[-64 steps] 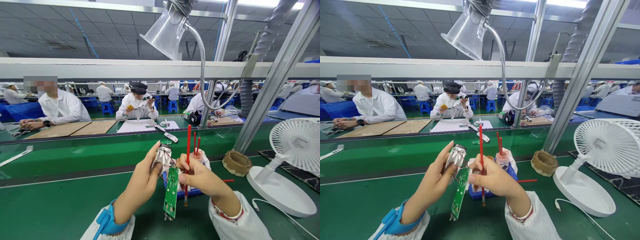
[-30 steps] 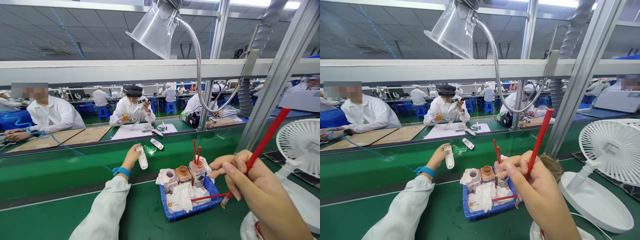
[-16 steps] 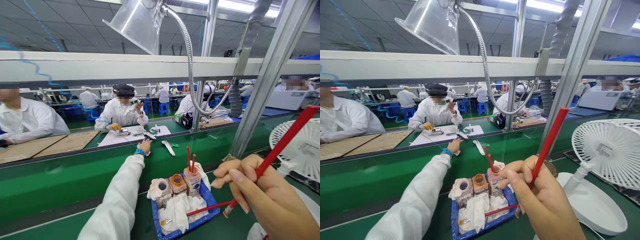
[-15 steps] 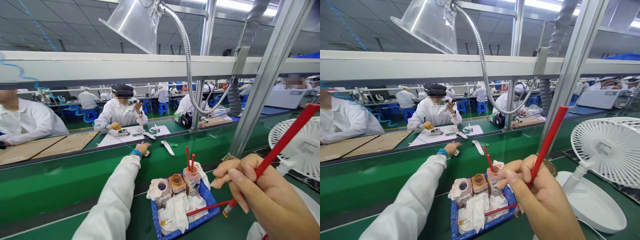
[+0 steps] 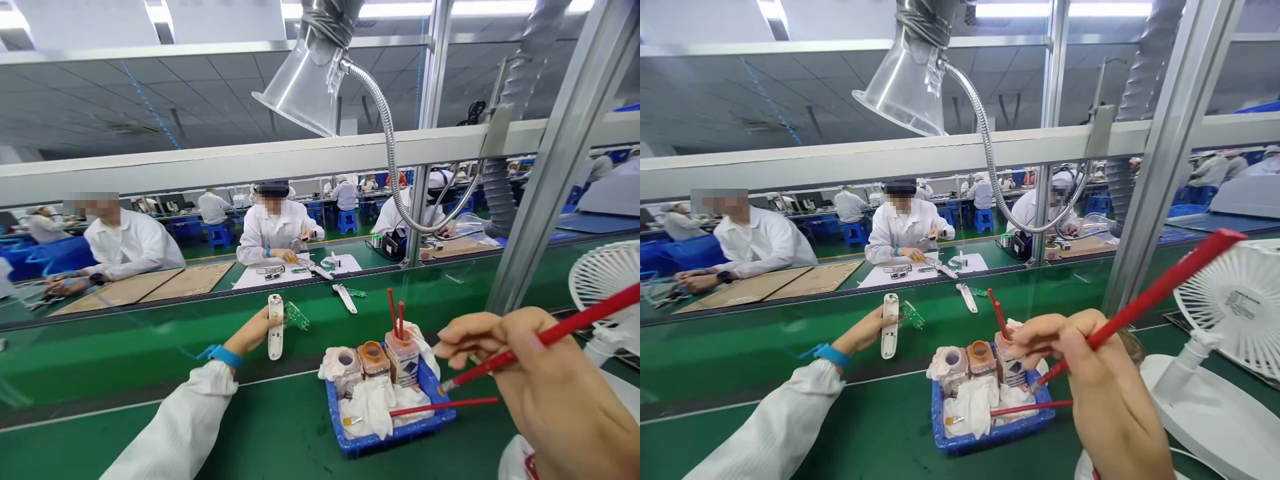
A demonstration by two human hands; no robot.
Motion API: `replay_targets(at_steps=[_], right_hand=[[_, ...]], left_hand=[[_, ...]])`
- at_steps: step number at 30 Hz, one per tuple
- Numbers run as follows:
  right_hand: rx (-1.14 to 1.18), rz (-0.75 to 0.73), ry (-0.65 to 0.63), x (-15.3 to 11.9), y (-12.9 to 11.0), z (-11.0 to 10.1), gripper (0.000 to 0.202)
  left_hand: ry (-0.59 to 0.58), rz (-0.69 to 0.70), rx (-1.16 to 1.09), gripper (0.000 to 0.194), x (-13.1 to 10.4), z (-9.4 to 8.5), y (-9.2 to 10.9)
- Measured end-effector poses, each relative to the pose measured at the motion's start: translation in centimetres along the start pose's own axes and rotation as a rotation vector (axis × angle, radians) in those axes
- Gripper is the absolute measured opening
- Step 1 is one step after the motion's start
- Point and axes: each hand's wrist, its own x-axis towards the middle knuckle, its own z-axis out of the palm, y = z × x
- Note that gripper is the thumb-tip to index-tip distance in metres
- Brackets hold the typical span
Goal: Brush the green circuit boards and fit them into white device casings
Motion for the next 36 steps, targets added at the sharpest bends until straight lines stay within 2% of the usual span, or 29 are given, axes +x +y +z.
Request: replay_targets(at_steps=[3,7,11,14,19,24,30,36], right_hand=[[0.143,-0.112,-0.007,-0.3,-0.6,0.4,0.026],[0.161,-0.261,-0.017,-0.4,-0.9,1.6,0.027],[0.274,-0.297,-0.267,-0.9,0.0,3.1,0.018],[0.251,-0.282,-0.394,-1.5,1.1,4.0,0.017],[0.228,-0.277,-0.510,-2.2,2.2,5.0,0.014],[0.160,-0.275,-0.519,-2.3,2.2,5.0,0.014],[0.042,-0.304,-0.540,-2.2,1.6,4.4,0.014],[-0.028,-0.347,-0.507,-2.7,1.5,4.0,0.012]], left_hand=[[-0.020,-0.055,-0.257,0.026,-4.5,1.3,0.8],[-0.021,-0.105,-0.484,0.020,-9.6,3.8,2.2],[-0.044,-0.144,-0.609,0.015,-12.8,5.8,3.2],[-0.082,-0.175,-0.661,0.014,-14.4,6.7,4.0],[-0.161,-0.182,-0.643,0.018,-16.3,7.2,5.2],[-0.210,-0.168,-0.561,0.021,-16.9,7.3,5.5],[-0.193,-0.129,-0.472,0.022,-16.7,7.0,5.5],[-0.177,-0.127,-0.446,0.017,-16.8,6.9,5.6]])
